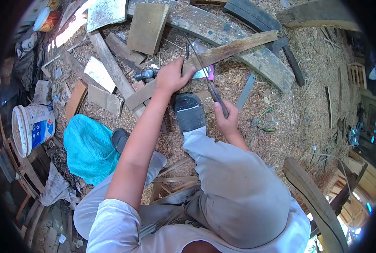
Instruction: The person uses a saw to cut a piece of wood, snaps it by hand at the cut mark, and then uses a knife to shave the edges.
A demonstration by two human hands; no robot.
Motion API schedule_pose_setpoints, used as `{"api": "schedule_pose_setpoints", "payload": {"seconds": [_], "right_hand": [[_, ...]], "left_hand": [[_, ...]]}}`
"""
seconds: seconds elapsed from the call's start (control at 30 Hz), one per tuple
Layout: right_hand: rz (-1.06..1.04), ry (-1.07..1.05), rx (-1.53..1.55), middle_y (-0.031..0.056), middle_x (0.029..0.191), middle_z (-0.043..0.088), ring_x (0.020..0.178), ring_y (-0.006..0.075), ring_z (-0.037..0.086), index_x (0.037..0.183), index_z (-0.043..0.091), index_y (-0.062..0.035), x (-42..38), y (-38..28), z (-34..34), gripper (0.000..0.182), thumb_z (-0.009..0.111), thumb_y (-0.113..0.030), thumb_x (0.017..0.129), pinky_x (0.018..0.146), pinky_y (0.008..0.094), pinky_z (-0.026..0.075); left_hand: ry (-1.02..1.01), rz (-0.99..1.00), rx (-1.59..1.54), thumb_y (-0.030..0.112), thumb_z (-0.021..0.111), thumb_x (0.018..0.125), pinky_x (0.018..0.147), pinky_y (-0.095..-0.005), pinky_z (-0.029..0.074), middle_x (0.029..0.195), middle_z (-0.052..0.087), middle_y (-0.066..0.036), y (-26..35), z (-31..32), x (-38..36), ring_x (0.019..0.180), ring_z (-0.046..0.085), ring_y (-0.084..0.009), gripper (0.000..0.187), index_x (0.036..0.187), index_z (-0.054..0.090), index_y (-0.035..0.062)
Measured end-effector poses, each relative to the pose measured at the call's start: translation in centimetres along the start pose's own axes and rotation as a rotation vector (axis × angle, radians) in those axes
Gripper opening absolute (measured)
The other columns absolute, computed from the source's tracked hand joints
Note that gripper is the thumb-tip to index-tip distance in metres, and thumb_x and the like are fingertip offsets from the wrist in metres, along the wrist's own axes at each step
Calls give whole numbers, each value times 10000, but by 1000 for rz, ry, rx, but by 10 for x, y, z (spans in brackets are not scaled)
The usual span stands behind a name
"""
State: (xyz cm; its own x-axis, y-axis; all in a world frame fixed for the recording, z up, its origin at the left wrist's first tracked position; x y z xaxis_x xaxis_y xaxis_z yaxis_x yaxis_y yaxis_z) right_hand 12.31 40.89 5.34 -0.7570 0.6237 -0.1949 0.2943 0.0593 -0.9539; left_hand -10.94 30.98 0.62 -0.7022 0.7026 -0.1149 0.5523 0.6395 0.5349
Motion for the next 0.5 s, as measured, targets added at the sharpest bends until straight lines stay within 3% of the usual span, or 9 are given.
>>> {"api": "schedule_pose_setpoints", "payload": {"seconds": [0.1,0.13,0.27,0.33,0.5], "right_hand": [[6,-14,2,-69,616,409,570,42,363,742,545,-30,3,4,4,309,658,-164,995,503,284,267],[33,-12,18,-69,614,411,568,42,363,743,546,-28,2,5,5,307,655,-162,998,502,285,267],[43,-21,37,-67,612,419,566,43,364,745,553,-25,1,8,4,306,650,-162,1001,500,287,270],[27,-22,-5,-65,609,428,564,43,373,742,561,-29,1,13,2,307,650,-164,1003,497,288,275],[63,-32,25,-68,610,442,560,41,381,737,569,-36,1,10,1,308,652,-165,1004,495,285,280]], "left_hand": [[35,-172,-111,500,508,1007,799,-534,546,951,723,-233,-6,5,12,915,697,-431,489,960,672,41],[138,-199,-91,450,477,1029,800,-545,546,912,729,-218,-4,7,15,900,703,-429,469,915,693,50],[140,-302,30,479,455,1030,809,-548,551,914,738,-216,5,5,17,888,711,-425,501,946,729,69],[-8,-363,41,496,433,1033,818,-544,559,921,744,-218,8,4,17,901,719,-416,515,985,770,109],[-33,-366,22,505,424,1030,830,-538,564,922,748,-216,3,1,18,910,723,-411,513,1015,790,147]]}}
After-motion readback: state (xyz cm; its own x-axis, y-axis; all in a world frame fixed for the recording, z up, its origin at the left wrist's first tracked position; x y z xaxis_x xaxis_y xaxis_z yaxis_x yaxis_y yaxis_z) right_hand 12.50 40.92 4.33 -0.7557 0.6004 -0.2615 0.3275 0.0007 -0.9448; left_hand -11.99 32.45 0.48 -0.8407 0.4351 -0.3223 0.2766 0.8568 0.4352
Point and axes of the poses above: each hand's wrist, its own x-axis towards the middle knuckle, its own z-axis out of the palm, y = z × x, the point moved 2 cm from there along x, towards the middle knuckle
